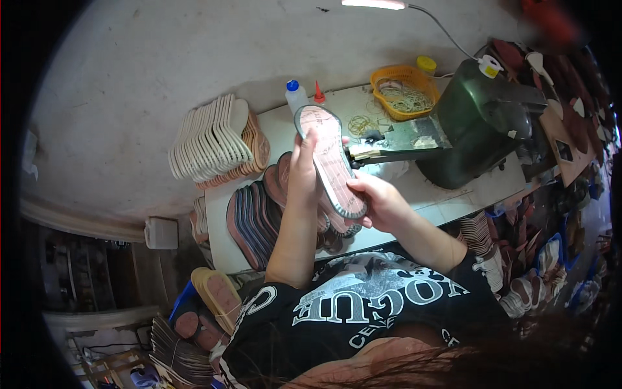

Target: Manually applying trim or piping to the edges of shoe insoles or soles.

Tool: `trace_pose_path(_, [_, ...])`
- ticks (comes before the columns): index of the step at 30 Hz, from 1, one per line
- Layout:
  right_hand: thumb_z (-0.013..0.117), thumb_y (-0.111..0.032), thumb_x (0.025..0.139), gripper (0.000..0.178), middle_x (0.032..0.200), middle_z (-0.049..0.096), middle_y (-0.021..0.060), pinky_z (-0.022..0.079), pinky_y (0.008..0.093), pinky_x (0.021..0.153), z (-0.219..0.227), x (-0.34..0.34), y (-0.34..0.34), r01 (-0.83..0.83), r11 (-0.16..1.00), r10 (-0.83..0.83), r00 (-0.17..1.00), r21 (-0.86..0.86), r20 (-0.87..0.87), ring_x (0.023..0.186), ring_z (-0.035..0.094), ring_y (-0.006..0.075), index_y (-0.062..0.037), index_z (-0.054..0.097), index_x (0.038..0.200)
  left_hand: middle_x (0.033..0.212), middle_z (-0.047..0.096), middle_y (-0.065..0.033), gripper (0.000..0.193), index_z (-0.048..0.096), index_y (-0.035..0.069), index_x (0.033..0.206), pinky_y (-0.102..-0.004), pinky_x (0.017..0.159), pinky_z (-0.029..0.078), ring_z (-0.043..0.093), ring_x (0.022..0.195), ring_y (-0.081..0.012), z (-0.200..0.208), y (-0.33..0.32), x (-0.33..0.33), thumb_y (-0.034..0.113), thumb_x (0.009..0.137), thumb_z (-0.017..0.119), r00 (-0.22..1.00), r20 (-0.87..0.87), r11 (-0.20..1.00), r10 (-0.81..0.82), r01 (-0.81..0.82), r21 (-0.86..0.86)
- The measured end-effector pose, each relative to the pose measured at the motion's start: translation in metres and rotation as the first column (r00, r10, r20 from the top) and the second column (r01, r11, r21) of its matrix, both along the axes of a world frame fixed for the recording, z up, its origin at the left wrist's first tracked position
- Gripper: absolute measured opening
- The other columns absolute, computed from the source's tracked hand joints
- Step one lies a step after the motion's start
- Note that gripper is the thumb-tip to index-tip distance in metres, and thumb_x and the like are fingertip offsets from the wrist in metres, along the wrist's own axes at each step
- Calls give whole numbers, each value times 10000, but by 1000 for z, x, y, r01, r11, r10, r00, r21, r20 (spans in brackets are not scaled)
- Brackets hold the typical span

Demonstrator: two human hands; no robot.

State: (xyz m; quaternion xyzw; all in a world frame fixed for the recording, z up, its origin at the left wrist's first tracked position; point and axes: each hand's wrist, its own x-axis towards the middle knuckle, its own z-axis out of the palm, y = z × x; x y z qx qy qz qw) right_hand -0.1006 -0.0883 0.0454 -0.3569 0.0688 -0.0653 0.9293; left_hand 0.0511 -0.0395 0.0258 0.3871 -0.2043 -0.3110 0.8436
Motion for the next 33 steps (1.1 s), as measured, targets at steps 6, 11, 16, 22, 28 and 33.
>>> trace_pose_path(6, [384,-416,992,441,666,632,125,407,242,415,36,-3,-24,-257,952,231,960,-165,-161,419,503,141,-9,553,976,1144,581,-192,592,422,-85,1264,-336,778,566,631,921,-237,-1,36,-14,420,957,456,772,-292,814,-564,461,-354])
trace_pose_path(11, [362,-436,1001,430,643,633,83,410,192,434,67,-7,-21,-388,809,330,921,-442,-206,451,537,101,-62,565,940,956,617,-147,305,524,-32,1074,-314,791,543,631,909,-204,15,56,-28,223,918,461,753,-399,838,-523,368,-403])
trace_pose_path(16, [408,-331,1006,315,657,634,56,421,194,452,66,-15,-5,-280,769,296,953,-575,-69,475,539,88,-51,546,958,869,586,-131,306,510,-35,1063,-275,728,537,617,841,-198,25,54,-39,221,900,477,752,-466,874,-466,307,-377])
trace_pose_path(22, [539,-261,958,276,729,622,49,433,174,495,55,-25,10,-224,856,290,954,-466,73,555,548,59,-3,517,1055,902,609,-139,307,516,-26,1079,-282,694,562,639,822,-201,14,54,-39,224,905,482,718,-481,855,-504,336,-394])
trace_pose_path(28, [642,-192,894,273,780,618,24,433,183,528,29,-28,28,15,899,58,986,-438,154,620,551,50,-2,522,1049,1006,614,-102,346,476,1,1220,-297,716,586,649,888,-178,4,52,-44,176,924,509,782,-408,862,-471,309,-402])
trace_pose_path(33, [767,-141,770,301,797,585,-24,380,179,605,23,-32,32,28,886,43,989,-462,144,703,536,32,-66,501,888,1086,613,-115,413,426,14,1295,-319,758,581,635,965,-197,-14,55,-46,249,965,508,653,-386,733,-651,410,-542])
